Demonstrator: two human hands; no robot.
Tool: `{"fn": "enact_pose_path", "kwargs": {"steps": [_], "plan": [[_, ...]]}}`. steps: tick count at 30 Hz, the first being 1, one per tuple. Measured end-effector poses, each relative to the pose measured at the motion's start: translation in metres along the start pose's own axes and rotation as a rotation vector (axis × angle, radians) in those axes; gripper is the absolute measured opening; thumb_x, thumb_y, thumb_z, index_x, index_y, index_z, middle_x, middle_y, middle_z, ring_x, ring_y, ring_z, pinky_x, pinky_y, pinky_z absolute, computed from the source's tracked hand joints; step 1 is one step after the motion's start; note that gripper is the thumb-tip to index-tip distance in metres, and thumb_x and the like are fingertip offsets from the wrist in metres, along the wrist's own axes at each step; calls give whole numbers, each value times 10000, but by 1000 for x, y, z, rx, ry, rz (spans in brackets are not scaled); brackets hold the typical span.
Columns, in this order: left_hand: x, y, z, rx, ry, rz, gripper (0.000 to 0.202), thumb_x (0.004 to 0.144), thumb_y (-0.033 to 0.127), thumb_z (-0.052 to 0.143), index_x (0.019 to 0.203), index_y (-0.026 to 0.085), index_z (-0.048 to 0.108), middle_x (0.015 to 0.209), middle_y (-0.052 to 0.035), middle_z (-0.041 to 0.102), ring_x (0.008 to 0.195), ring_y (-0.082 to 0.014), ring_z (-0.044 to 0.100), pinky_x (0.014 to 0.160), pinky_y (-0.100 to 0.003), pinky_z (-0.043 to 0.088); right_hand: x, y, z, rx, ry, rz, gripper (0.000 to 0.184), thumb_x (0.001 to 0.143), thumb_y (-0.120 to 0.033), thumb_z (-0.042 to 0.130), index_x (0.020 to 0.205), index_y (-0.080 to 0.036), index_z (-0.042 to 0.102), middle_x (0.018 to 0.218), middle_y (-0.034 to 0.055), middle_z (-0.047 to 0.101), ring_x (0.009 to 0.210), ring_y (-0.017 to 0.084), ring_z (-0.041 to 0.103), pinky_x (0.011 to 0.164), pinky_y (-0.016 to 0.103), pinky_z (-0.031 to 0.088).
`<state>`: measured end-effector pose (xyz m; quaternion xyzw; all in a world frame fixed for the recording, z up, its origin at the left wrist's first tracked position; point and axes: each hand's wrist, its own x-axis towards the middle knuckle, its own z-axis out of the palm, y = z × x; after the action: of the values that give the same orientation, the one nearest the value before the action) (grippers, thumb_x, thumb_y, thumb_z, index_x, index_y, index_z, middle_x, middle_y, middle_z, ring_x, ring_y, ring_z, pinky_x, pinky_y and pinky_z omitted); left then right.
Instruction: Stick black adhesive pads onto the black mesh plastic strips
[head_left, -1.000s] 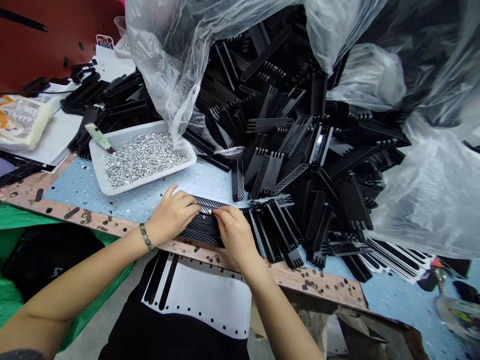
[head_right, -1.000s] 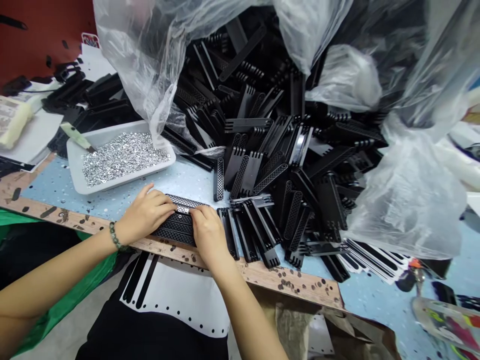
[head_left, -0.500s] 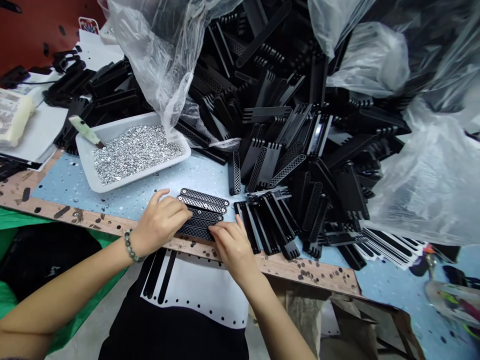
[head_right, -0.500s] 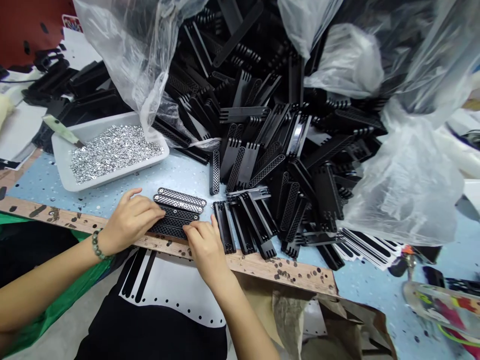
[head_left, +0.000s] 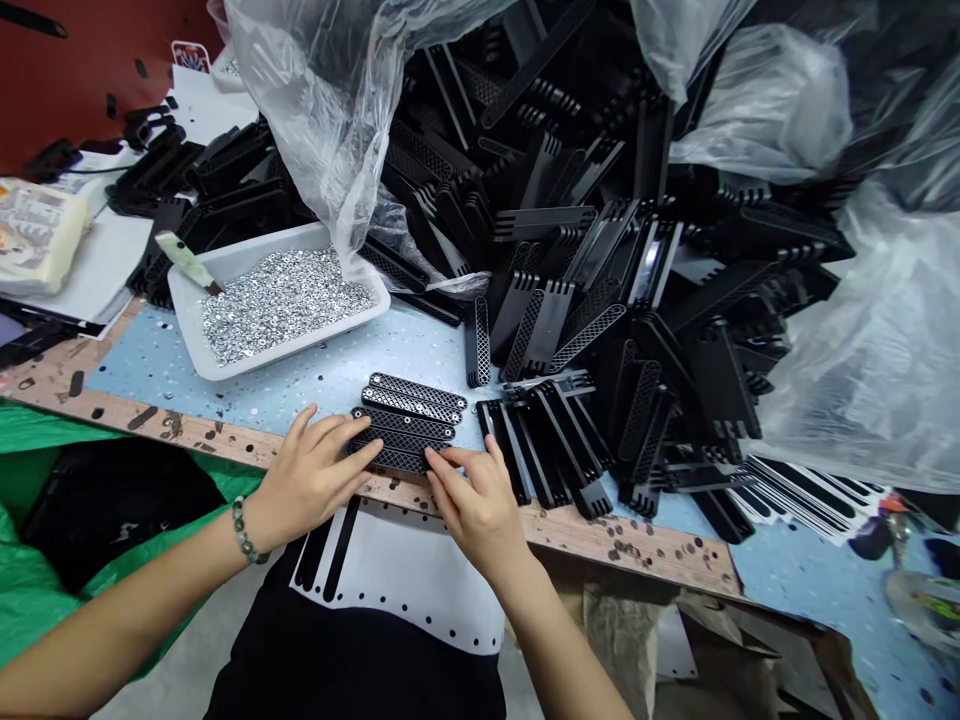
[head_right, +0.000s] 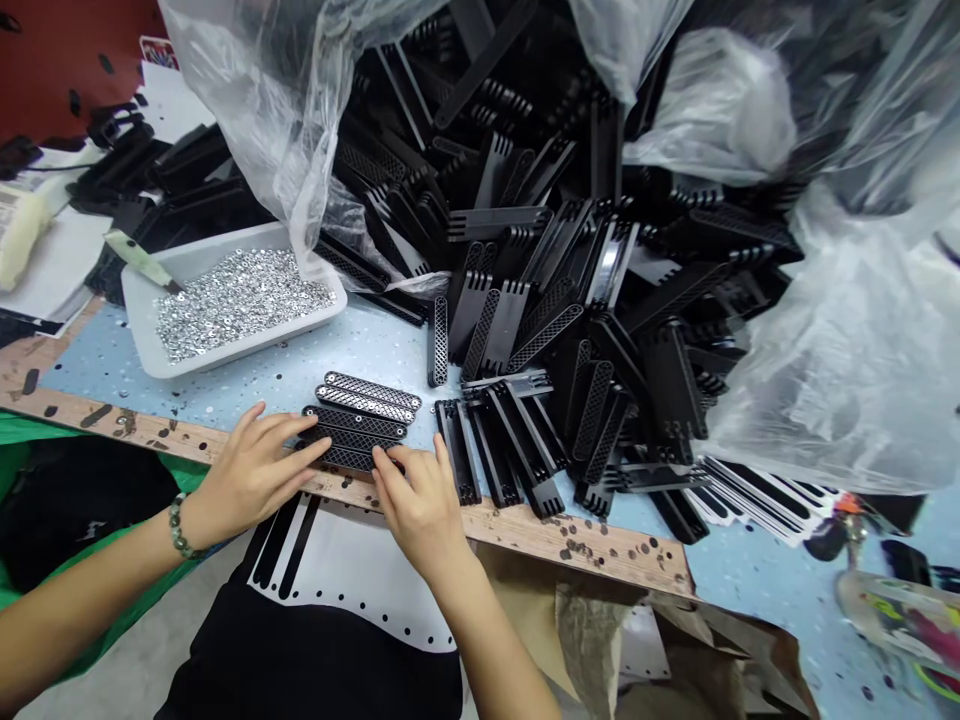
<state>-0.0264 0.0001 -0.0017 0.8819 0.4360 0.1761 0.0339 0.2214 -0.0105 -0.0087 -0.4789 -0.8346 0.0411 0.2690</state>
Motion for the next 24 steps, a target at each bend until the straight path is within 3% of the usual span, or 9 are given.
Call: {"fn": "enact_pose_path", "kwargs": {"steps": [4, 10, 16, 24], "plan": [[-5, -6, 2, 45, -18, -12, 419, 917, 206, 538, 1327, 283, 506, 1305, -94, 587, 1198, -290, 531, 1089, -621, 277, -4, 4, -1, -92, -18, 4, 302, 901, -151, 527, 1181, -210, 622, 988, 81, 671, 877, 202, 606, 1051, 562, 376], [-15, -21, 2, -22, -23, -34, 398, 938, 211, 501, 1335, 218, 509, 1298, -122, 593, 1182, -293, 545, 1083, -607, 288, -15, 16, -2, 42, -43, 122, 323, 924, -171, 491, 1227, -215, 596, 1165, 117, 620, 1063, 227, 594, 1034, 542, 401], [-11, -16, -1, 14, -28, -3, 352, 930, 185, 511, 1279, 204, 556, 1265, -121, 619, 1141, -280, 579, 1079, -598, 292, -20, 14, 0, 106, -102, 180, 328, 947, -244, 473, 1256, -244, 584, 1290, 123, 570, 1178, 259, 549, 1053, 576, 359], [-10, -17, -4, 53, -34, 13, 326, 932, 190, 511, 1254, 185, 561, 1234, -131, 628, 1108, -272, 595, 1051, -586, 346, -22, 12, -1, 75, -74, 154, 372, 946, -228, 468, 1313, -244, 525, 1209, 107, 632, 1099, 235, 599, 1074, 560, 332]]}}
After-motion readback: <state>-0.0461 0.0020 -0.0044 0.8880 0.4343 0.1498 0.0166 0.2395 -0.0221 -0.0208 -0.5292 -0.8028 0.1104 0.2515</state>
